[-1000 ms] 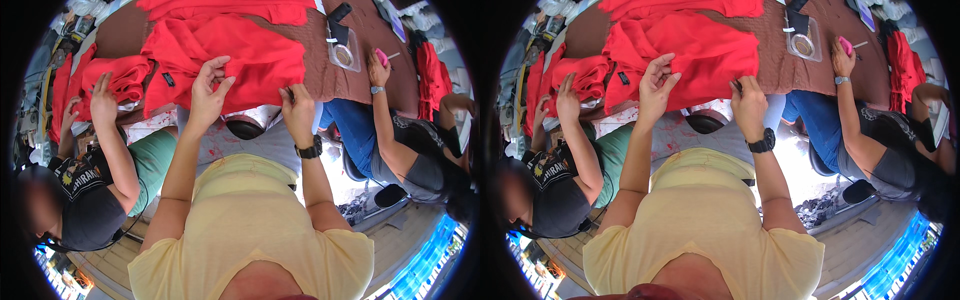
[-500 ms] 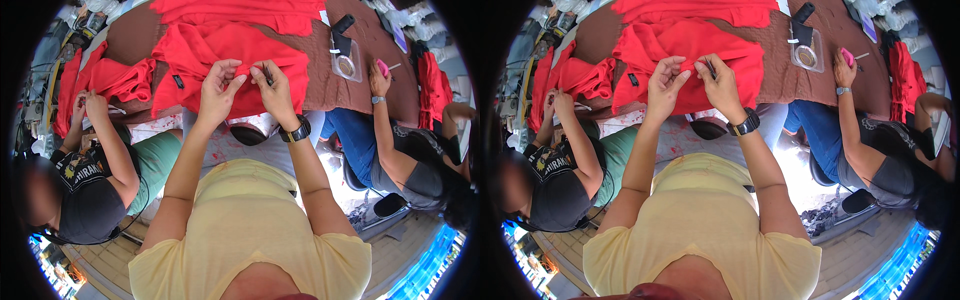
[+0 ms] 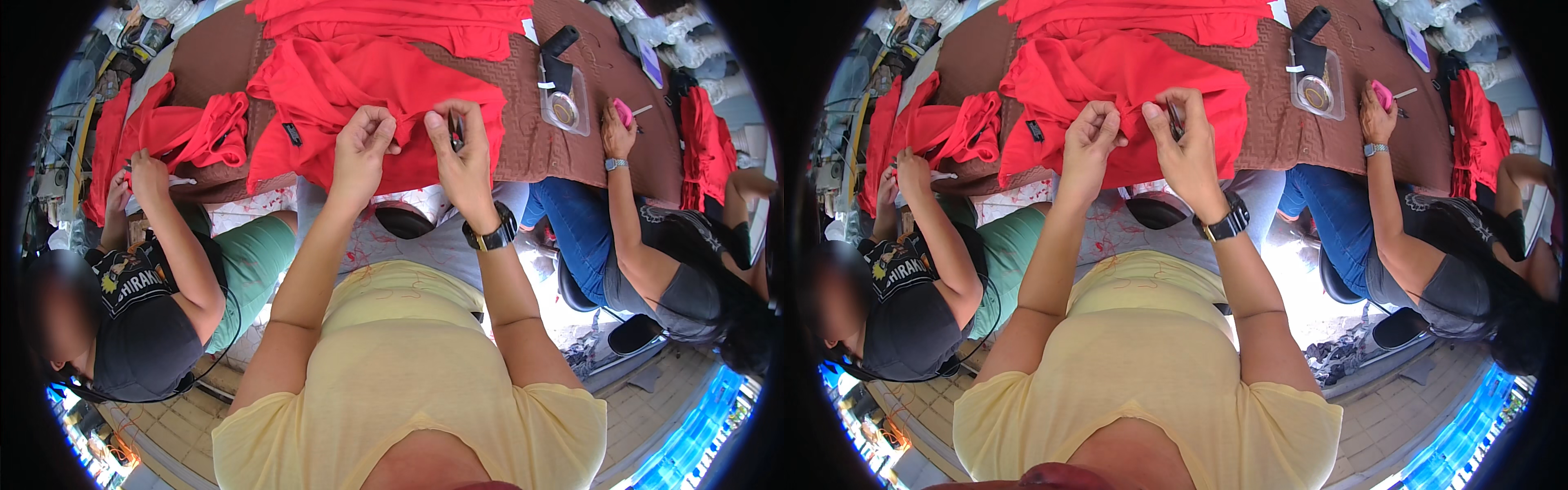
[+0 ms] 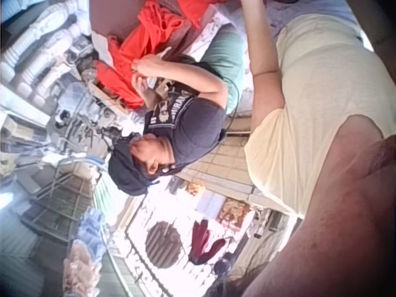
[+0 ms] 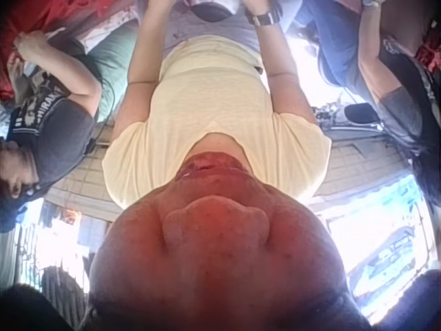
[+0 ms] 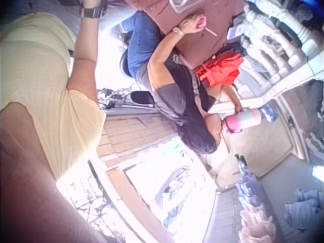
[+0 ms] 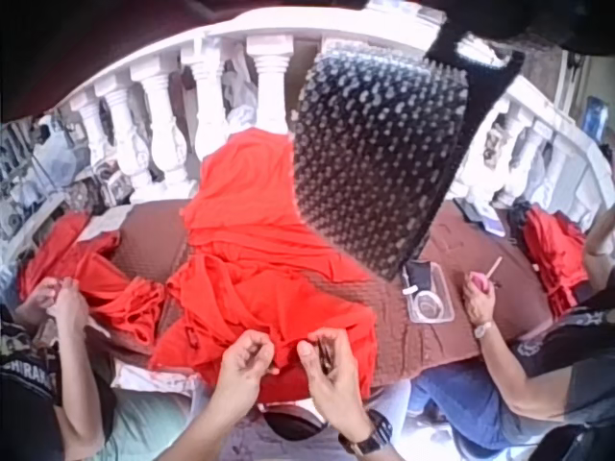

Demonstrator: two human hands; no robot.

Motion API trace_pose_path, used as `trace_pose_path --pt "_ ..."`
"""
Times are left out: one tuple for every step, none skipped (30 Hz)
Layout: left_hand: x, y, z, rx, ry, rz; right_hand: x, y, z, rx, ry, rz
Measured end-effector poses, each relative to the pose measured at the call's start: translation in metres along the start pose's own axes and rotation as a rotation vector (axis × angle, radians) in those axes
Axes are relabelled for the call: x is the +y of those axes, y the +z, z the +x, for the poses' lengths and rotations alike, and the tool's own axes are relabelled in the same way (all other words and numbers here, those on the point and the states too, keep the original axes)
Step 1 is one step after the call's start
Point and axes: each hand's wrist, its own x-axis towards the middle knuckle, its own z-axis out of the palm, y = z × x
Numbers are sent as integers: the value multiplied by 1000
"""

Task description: The person trims excess threads and checks labels on several red shirts using small snips while working at a table with other people.

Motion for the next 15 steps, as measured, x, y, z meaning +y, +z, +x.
trace_pose_path --pt "3 1 -2 -2 -36 -51 -3 -3 -5 -96 139 40" --pt "3 0 -3 -18 -35 -61 -5 -8 -10 -191 278 80" --pt "4 -1 -4 -36 -34 -69 -8 -12 -14 -285 418 121" --pt "4 -1 -4 -54 -33 -78 -13 -12 -16 -362 562 227" --pt "5 -1 -5 -41 -15 -44 -11 -12 -17 -412 596 262" --pt "6 1 -6 -30 5 -11 -8 -12 -18 -460 629 297" --pt "6 3 -6 -19 25 22 -6 -12 -17 -509 661 331" --pt "4 1 -6 -53 27 20 -6 -12 -17 -510 680 348" --pt "3 -1 -6 -85 31 18 -6 -11 -15 -513 699 365" --pt "1 -2 -6 -117 34 16 -6 -10 -14 -516 718 383" --pt "0 -1 -7 -111 47 25 -5 -9 -14 -506 740 406" --pt "2 1 -9 -104 60 35 -4 -8 -13 -495 763 429" --pt "3 4 -10 -97 73 44 -4 -7 -12 -484 785 452" --pt "2 5 -10 -95 73 50 -3 -7 -11 -483 797 478" --pt "0 5 -11 -93 73 57 -2 -7 -10 -482 808 504"
